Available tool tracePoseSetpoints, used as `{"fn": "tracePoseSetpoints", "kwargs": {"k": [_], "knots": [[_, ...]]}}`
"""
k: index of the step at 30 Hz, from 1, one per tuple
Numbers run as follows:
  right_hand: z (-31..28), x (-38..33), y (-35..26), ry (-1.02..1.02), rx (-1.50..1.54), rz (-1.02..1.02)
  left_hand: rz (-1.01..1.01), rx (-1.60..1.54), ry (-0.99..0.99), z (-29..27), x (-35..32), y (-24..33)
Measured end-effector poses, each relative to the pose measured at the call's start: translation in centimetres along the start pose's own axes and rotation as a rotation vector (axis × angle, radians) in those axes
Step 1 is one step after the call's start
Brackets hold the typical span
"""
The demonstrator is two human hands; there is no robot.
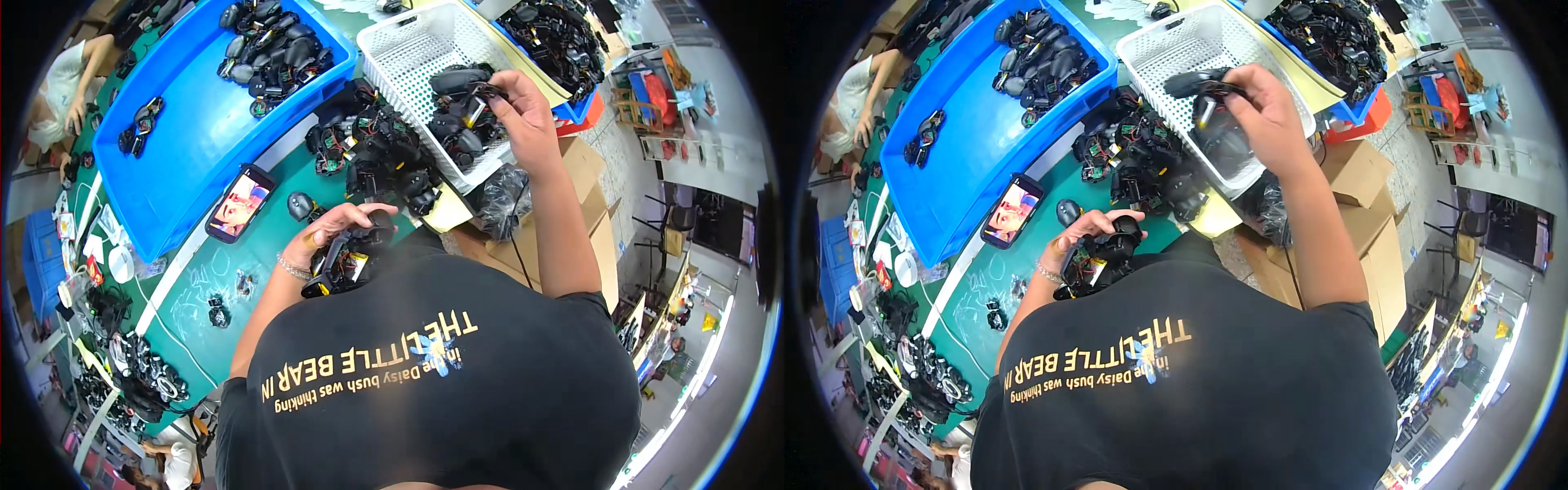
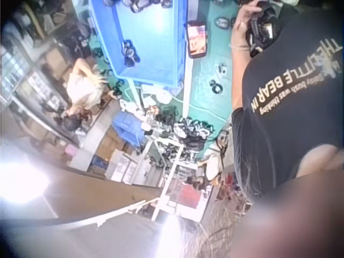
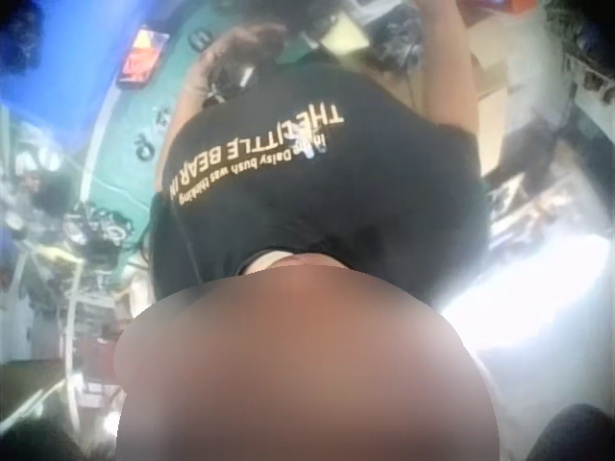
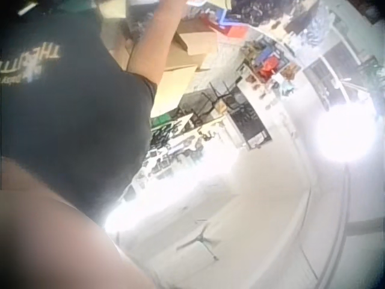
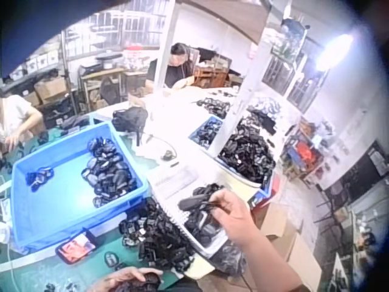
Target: The person assembles small electronic devices, likely game controllers, by hand at a workbench. They pick up disassembled parts, connect internal wires, and snap the plastic casings together, placing the finished units into a blue bin.
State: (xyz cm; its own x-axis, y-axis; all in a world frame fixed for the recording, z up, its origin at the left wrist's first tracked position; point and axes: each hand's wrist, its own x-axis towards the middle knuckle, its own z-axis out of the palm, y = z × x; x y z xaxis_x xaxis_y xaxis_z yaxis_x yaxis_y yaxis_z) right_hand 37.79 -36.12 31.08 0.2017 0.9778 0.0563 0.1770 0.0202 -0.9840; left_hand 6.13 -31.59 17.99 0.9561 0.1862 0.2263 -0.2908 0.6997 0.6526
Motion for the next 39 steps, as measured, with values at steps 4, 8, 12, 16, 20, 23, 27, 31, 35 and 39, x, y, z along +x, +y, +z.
{"fn": "tracePoseSetpoints", "kwargs": {"k": [4, 8, 12, 16, 20, 23, 27, 31, 35, 39], "knots": [[4.3, 0.2, -3.6, -0.118, 0.096, -0.094, -0.01, -0.025, 0.097, 1.2, -1.3, 0.7], [6.3, 0.5, -5.2, -0.273, 0.208, -0.076, 0.03, -0.15, 0.182, 2.1, -2.8, 0.9], [8.2, 1.4, -5.9, -0.349, 0.303, -0.076, 0.046, -0.228, 0.28, 3.3, -3.8, 1.5], [10.0, 1.8, -6.9, -0.342, 0.164, -0.031, 0.081, -0.24, 0.321, 3.3, -4.6, 1.5], [11.2, 2.3, -6.7, -0.404, 0.198, 0.063, 0.124, -0.289, 0.316, 2.7, -5.5, 1.0], [12.9, 1.5, -5.4, -0.484, 0.417, 0.213, 0.123, -0.319, 0.424, 3.3, -5.6, 1.5], [16.9, -0.2, -2.8, -0.804, 0.278, 0.084, 0.067, -0.493, 0.809, 0.1, -8.8, -2.9], [19.5, -1.7, 1.5, -0.851, 0.01, -0.172, 0.044, 0.007, 0.901, -1.3, -9.7, -5.4], [19.3, -2.3, 3.4, -0.837, 0.09, -0.079, 0.124, -0.928, 0.839, -0.7, -9.4, -4.5], [18.1, -2.2, 4.2, -0.772, 0.153, -0.061, 0.045, -0.878, 0.982, 1.1, -6.7, -2.2]]}}
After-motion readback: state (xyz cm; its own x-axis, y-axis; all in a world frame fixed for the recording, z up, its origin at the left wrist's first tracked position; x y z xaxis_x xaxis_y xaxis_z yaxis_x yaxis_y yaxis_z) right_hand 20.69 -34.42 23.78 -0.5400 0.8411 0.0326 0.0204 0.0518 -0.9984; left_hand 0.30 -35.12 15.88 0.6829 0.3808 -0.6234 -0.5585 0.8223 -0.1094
